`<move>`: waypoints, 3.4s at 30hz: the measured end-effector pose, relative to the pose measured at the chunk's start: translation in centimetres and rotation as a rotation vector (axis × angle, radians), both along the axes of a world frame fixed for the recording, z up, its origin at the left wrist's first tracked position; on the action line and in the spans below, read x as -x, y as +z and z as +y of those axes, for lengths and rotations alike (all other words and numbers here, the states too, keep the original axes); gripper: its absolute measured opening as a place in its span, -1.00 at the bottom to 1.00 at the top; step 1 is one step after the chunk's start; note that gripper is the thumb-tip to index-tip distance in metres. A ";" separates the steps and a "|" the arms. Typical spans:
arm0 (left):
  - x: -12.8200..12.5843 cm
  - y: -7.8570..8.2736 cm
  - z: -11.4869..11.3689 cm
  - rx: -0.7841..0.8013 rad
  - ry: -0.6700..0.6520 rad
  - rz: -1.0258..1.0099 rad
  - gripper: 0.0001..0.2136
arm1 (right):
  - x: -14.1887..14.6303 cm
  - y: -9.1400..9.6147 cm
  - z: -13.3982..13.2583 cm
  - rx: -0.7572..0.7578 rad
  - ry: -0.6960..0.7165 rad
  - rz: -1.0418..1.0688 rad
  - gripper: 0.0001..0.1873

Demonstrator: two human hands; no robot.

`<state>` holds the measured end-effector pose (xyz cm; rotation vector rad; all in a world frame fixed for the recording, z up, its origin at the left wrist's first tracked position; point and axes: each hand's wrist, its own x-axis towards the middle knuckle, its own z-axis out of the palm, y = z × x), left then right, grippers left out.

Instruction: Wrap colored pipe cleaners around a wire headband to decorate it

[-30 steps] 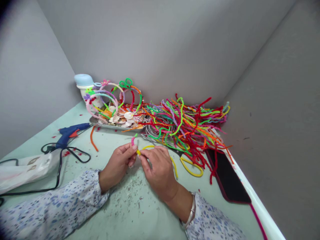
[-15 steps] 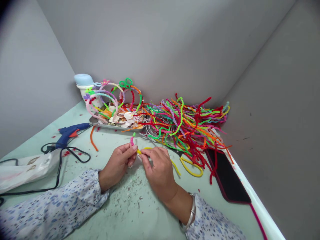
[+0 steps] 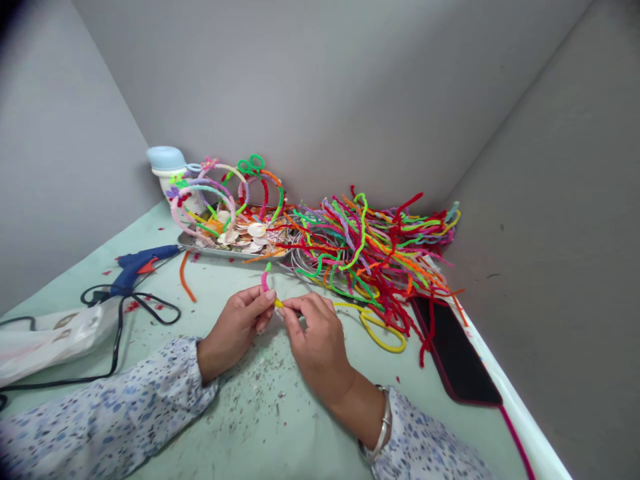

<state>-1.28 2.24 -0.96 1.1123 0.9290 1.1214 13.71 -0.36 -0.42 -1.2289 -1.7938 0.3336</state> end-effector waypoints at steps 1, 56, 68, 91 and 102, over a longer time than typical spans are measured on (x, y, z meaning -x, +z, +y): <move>0.0 0.0 0.0 -0.002 -0.002 0.002 -0.69 | 0.0 0.0 0.0 0.021 0.002 0.001 -0.93; -0.2 0.6 -0.1 -0.032 -0.004 0.062 -0.70 | -0.5 1.4 0.9 0.485 0.194 0.234 -0.76; -0.2 0.6 -0.1 0.003 0.015 0.034 -0.68 | -0.8 1.2 0.9 0.355 0.180 0.197 -0.76; -0.1 0.3 0.2 0.018 0.013 -0.052 -0.72 | -0.7 0.6 0.4 -0.150 0.031 0.003 -0.89; 0.0 0.4 0.5 0.121 0.044 -0.186 -0.72 | 0.1 0.2 -1.0 -0.288 0.160 -0.221 -0.78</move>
